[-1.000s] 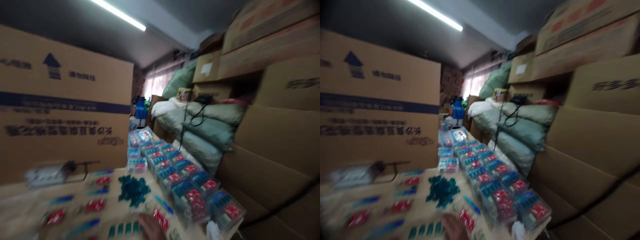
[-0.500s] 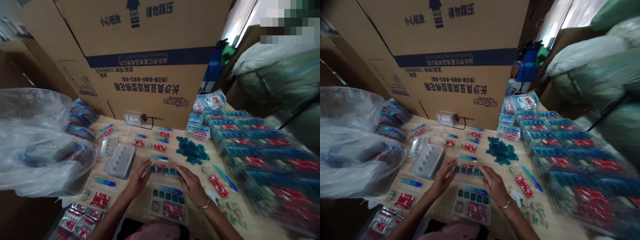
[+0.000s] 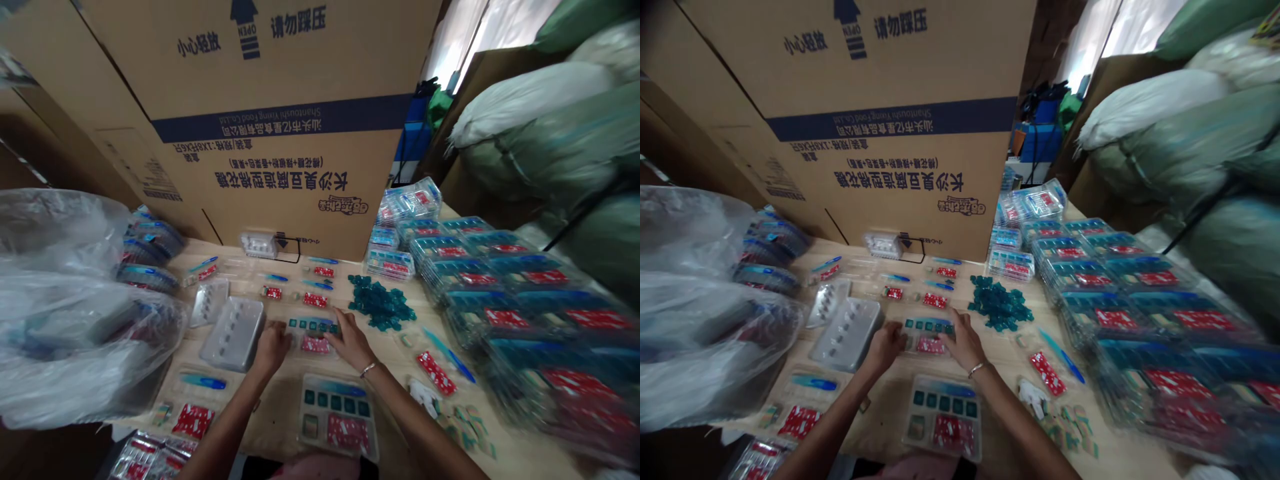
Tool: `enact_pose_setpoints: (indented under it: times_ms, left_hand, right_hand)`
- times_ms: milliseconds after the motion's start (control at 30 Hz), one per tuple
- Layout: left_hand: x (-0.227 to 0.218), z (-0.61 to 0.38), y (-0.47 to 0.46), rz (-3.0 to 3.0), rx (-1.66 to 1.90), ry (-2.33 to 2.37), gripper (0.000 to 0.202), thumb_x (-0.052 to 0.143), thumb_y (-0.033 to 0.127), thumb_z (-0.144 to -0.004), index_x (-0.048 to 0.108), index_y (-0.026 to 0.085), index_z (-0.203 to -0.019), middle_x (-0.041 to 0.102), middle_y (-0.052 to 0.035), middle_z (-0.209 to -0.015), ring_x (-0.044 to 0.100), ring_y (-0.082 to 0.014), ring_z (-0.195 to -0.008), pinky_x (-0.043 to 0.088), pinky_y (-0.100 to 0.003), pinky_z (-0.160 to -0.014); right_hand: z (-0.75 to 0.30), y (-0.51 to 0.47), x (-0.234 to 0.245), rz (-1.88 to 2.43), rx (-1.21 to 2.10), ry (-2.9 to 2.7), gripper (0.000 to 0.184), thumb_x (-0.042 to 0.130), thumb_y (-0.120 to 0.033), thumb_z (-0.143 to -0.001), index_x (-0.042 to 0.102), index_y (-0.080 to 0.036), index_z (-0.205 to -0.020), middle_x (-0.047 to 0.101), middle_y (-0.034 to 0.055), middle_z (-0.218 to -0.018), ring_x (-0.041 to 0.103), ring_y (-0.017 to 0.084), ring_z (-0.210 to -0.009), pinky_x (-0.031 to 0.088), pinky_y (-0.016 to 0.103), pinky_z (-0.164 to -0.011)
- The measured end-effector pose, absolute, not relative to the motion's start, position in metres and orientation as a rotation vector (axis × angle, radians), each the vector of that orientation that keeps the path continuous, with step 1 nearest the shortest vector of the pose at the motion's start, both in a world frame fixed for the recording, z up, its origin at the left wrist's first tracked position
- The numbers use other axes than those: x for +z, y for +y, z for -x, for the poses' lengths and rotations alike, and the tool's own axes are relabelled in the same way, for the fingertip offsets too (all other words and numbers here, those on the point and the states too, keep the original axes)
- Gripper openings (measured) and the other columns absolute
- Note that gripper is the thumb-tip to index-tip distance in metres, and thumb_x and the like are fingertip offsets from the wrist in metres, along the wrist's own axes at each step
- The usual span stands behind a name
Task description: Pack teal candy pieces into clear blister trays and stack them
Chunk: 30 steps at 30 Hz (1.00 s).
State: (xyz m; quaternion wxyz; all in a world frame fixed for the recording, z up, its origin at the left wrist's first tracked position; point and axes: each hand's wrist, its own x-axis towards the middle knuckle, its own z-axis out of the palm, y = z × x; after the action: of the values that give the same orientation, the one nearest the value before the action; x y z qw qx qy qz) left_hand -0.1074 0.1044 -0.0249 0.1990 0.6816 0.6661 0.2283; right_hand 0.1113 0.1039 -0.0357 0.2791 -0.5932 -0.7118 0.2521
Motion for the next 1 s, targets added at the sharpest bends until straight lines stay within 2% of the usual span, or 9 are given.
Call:
enact_pose_setpoints:
  times_ms: [200,300,400,500,633,733,833,933,1000]
  left_hand:
    - [-0.037,0.11,0.099,-1.982,0.513,1.846,0.008,0.055,0.013,-0.071,0.061,0.013,-0.076,0.057,-0.0047,-0.074,0.055,-0.0191,-0.076,0.044,-0.031,-0.072]
    - [-0.038,0.104,0.093,-2.038,0.521,1.84,0.023,0.051,0.012,-0.073,0.06,0.013,-0.095,0.059,-0.0085,-0.095,0.054,-0.022,-0.094,0.043,-0.036,-0.085]
    - [-0.036,0.097,0.089,-2.229,0.531,1.75,0.04,0.046,0.008,-0.076,0.052,0.015,-0.115,0.052,-0.0114,-0.118,0.047,-0.0232,-0.111,0.038,-0.04,-0.097]
    - [-0.033,0.094,0.09,-2.344,0.498,1.615,0.039,0.045,0.006,-0.074,0.054,0.016,-0.112,0.053,-0.0107,-0.115,0.05,-0.0219,-0.107,0.041,-0.038,-0.096]
    - [-0.035,0.091,0.094,-2.332,0.519,1.575,0.04,0.048,0.006,-0.07,0.055,0.018,-0.108,0.053,-0.0096,-0.112,0.051,-0.0222,-0.106,0.044,-0.04,-0.093]
    - [-0.038,0.087,0.094,-2.322,0.552,1.586,0.04,0.046,0.006,-0.071,0.054,0.016,-0.109,0.053,-0.0117,-0.115,0.052,-0.0231,-0.107,0.045,-0.042,-0.092]
    - [-0.031,0.099,0.081,-2.325,0.7,1.565,0.038,0.044,0.007,-0.073,0.056,0.016,-0.107,0.053,-0.0133,-0.118,0.052,-0.0227,-0.11,0.046,-0.04,-0.091]
    - [-0.014,0.129,0.046,-2.194,0.775,1.783,0.027,0.039,0.012,-0.08,0.059,0.018,-0.099,0.061,-0.0103,-0.105,0.06,-0.02,-0.095,0.049,-0.033,-0.081]
    - [-0.003,0.149,0.016,-2.029,0.609,2.037,0.023,0.039,0.015,-0.083,0.061,0.018,-0.091,0.064,-0.0064,-0.088,0.063,-0.0186,-0.078,0.049,-0.03,-0.071]
  right_hand:
    - [-0.108,0.107,-0.024,1.807,0.611,-2.212,0.049,0.047,-0.03,-0.086,0.039,-0.02,-0.134,0.046,0.0139,-0.117,0.058,0.021,-0.095,0.047,0.032,-0.079]
    - [-0.107,0.107,-0.018,1.859,0.6,-2.303,0.052,0.046,-0.034,-0.087,0.036,-0.022,-0.136,0.045,0.0129,-0.12,0.059,0.021,-0.094,0.046,0.029,-0.077]
    - [-0.111,0.105,-0.015,1.851,0.589,-2.331,0.053,0.045,-0.036,-0.087,0.035,-0.021,-0.137,0.044,0.0127,-0.123,0.058,0.02,-0.096,0.044,0.027,-0.077]
    - [-0.117,0.104,-0.011,1.852,0.569,-2.345,0.052,0.05,-0.036,-0.085,0.04,-0.022,-0.133,0.047,0.0112,-0.12,0.057,0.02,-0.097,0.044,0.027,-0.078]
    - [-0.112,0.115,-0.004,1.749,0.398,-2.349,0.033,0.051,-0.034,-0.084,0.059,-0.018,-0.112,0.052,0.0116,-0.115,0.051,0.023,-0.104,0.041,0.031,-0.086]
    - [-0.101,0.132,-0.004,1.511,0.336,-2.393,0.03,0.045,-0.03,-0.089,0.058,-0.02,-0.114,0.055,0.0091,-0.116,0.048,0.021,-0.108,0.036,0.032,-0.093]
    - [-0.099,0.146,-0.009,1.431,0.343,-2.456,0.026,0.046,-0.027,-0.089,0.06,-0.018,-0.108,0.062,0.0086,-0.105,0.05,0.02,-0.104,0.036,0.032,-0.093]
    - [-0.114,0.148,-0.017,1.456,0.364,-2.447,0.02,0.046,-0.025,-0.089,0.064,-0.017,-0.091,0.064,0.0077,-0.093,0.054,0.019,-0.094,0.04,0.03,-0.085]
    - [-0.127,0.146,-0.022,1.417,0.39,-2.437,0.019,0.046,-0.024,-0.089,0.063,-0.017,-0.087,0.064,0.0068,-0.09,0.056,0.018,-0.089,0.042,0.029,-0.082]
